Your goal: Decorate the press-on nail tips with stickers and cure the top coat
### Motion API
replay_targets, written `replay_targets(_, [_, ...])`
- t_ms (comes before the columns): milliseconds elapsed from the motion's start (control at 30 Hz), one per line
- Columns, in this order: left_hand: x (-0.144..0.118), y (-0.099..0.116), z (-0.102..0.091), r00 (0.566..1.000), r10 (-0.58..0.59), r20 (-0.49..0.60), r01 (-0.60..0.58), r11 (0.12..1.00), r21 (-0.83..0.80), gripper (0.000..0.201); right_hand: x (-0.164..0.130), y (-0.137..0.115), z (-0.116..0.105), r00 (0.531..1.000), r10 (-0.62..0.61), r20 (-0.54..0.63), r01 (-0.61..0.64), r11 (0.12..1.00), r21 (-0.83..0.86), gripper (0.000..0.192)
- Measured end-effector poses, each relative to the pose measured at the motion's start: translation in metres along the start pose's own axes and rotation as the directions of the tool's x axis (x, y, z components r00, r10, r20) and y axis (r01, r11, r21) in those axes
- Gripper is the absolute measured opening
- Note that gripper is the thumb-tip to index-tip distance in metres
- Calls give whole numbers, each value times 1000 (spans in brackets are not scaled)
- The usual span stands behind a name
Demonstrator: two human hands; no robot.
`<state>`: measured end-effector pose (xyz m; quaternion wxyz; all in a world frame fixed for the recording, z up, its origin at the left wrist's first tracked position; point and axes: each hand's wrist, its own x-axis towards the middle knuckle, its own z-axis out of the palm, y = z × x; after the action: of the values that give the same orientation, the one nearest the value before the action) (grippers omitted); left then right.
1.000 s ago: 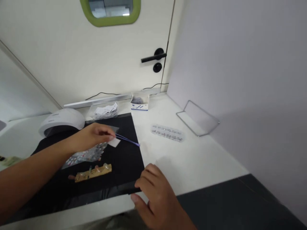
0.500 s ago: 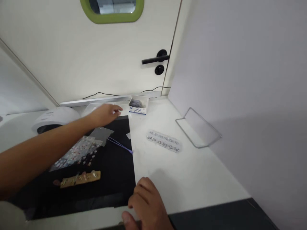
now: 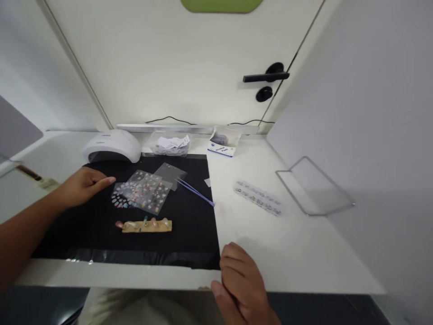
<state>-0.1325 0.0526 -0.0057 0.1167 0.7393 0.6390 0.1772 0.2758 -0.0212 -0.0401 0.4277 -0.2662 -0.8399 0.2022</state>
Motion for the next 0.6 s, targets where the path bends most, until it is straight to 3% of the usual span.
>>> replay_targets(133, [-5, -9, 0, 1000, 20, 15, -20, 1000, -20, 52, 22, -8, -6, 997, -34, 73, 38, 998, -48, 29])
replay_targets(300, [-5, -11, -5, 1000, 23, -13, -24, 998, -58, 48, 73, -19, -24, 981, -101, 165, 129, 978, -164, 23])
replay_targets(400, [-9, -12, -7, 1000, 31, -4, -31, 996, -84, 39, 110, -13, -31, 973, -168, 160, 198, 961, -195, 15])
replay_targets(600, [-11, -17, 2, 996, 70, 54, -63, 990, -124, 37, 162, 14, -23, 929, -186, 319, 282, 915, -287, 21])
